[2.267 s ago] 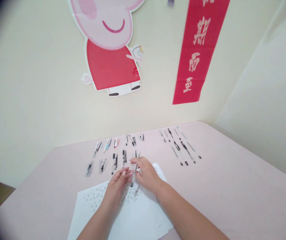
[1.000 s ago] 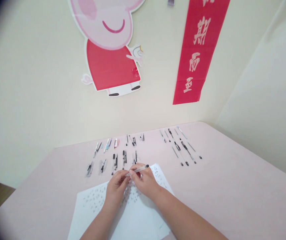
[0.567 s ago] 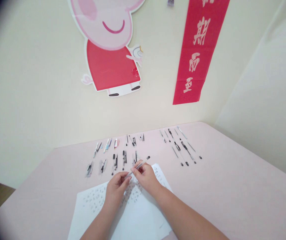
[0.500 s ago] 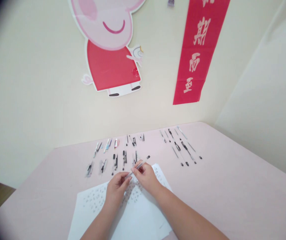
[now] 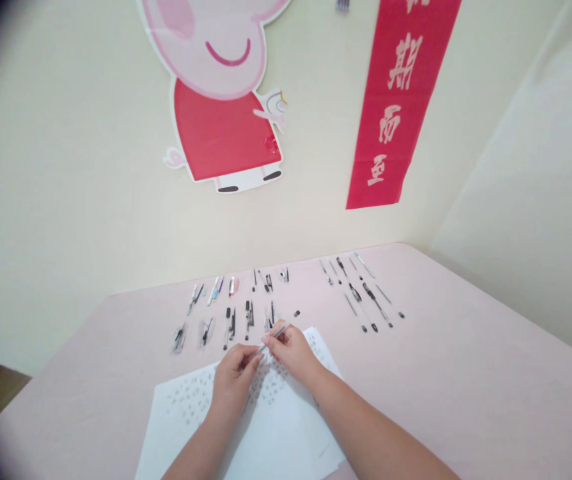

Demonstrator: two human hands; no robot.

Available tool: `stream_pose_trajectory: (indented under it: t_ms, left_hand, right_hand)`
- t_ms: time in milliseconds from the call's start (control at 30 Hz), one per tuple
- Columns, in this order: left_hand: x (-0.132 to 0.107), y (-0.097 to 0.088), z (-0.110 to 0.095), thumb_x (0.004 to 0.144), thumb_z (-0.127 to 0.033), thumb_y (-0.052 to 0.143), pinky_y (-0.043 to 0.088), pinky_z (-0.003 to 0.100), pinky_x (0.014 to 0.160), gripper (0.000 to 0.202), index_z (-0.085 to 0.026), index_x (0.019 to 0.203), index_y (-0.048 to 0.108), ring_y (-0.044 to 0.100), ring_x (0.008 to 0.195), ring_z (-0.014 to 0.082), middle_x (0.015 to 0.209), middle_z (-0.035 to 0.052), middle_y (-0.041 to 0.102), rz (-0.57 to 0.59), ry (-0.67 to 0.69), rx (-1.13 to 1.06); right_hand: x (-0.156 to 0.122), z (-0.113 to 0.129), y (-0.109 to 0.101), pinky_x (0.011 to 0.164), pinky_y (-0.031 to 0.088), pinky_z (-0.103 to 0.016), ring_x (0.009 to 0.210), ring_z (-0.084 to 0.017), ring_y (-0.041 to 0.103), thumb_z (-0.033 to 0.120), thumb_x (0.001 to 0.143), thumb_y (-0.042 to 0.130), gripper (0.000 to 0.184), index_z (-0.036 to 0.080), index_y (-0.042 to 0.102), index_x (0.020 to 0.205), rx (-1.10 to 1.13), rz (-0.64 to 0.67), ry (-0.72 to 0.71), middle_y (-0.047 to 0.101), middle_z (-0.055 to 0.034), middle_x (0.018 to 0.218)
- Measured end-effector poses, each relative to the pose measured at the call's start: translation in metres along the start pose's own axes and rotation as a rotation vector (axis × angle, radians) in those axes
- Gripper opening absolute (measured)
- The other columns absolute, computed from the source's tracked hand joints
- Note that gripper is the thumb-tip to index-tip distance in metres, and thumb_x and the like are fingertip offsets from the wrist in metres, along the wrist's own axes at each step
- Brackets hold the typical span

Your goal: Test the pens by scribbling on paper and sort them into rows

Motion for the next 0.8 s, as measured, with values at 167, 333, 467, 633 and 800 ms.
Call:
stream_pose_trajectory:
  t_ms: [167, 333, 467, 633, 800]
  left_hand:
    - [-0.001, 0.001, -0.002, 0.075, -0.027, 0.058, 0.043, 0.027, 0.059, 0.012, -0.020, 0.075, 0.068, 0.055, 0.062, 0.0157, 0.068, 0.0013, 0.061, 0.007, 0.015, 0.012]
    - [0.001, 0.000, -0.007, 0.074, -0.027, 0.059, 0.042, 0.027, 0.058, 0.011, -0.020, 0.072, 0.067, 0.054, 0.060, 0.0157, 0.066, 0.0011, 0.060, 0.000, 0.008, -0.003]
    - [0.003, 0.001, -0.004, 0.073, -0.029, 0.061, 0.041, 0.027, 0.057, 0.011, -0.020, 0.073, 0.068, 0.053, 0.060, 0.0158, 0.066, 0.0015, 0.061, -0.003, -0.034, -0.067]
    - [0.003, 0.002, 0.010, 0.071, -0.035, 0.064, 0.041, 0.028, 0.059, 0.017, -0.019, 0.076, 0.068, 0.052, 0.061, 0.0155, 0.068, 0.0017, 0.062, -0.035, -0.172, -0.263]
    - [-0.001, 0.001, 0.021, 0.070, -0.041, 0.067, 0.038, 0.024, 0.056, 0.026, -0.018, 0.082, 0.065, 0.046, 0.054, 0.0111, 0.056, -0.0042, 0.052, -0.110, -0.398, -0.441]
  right_hand:
    - [0.000, 0.001, 0.001, 0.042, 0.029, -0.021, 0.039, -0.007, 0.038, 0.055, 0.067, 0.069, 0.043, 0.020, 0.044, 0.064, 0.028, 0.009, 0.028, 0.044, 0.0087, 0.046]
    - [-0.001, 0.004, 0.000, 0.041, 0.028, -0.020, 0.040, -0.007, 0.037, 0.056, 0.067, 0.068, 0.043, 0.020, 0.046, 0.065, 0.026, 0.003, 0.043, 0.042, 0.0089, 0.045]
    - [-0.001, 0.008, -0.003, 0.041, 0.025, -0.020, 0.042, -0.006, 0.033, 0.055, 0.064, 0.071, 0.041, 0.019, 0.050, 0.064, 0.013, -0.035, 0.030, 0.041, 0.0082, 0.050]
    - [0.004, 0.009, -0.017, 0.041, 0.020, -0.021, 0.040, -0.006, 0.026, 0.051, 0.066, 0.069, 0.037, 0.020, 0.049, 0.068, 0.170, -0.109, 0.062, 0.033, 0.0105, 0.044]
    - [0.010, 0.011, -0.044, 0.044, 0.024, -0.021, 0.044, -0.008, 0.033, 0.039, 0.066, 0.068, 0.026, 0.019, 0.051, 0.067, 0.244, -0.262, 0.058, 0.042, 0.0079, 0.048]
Point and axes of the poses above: each hand's wrist, its own x-axis towards the middle knuckle, its own y-axis out of the palm, z = x × y, the point moved 5 cm from there along x, towards the middle knuckle
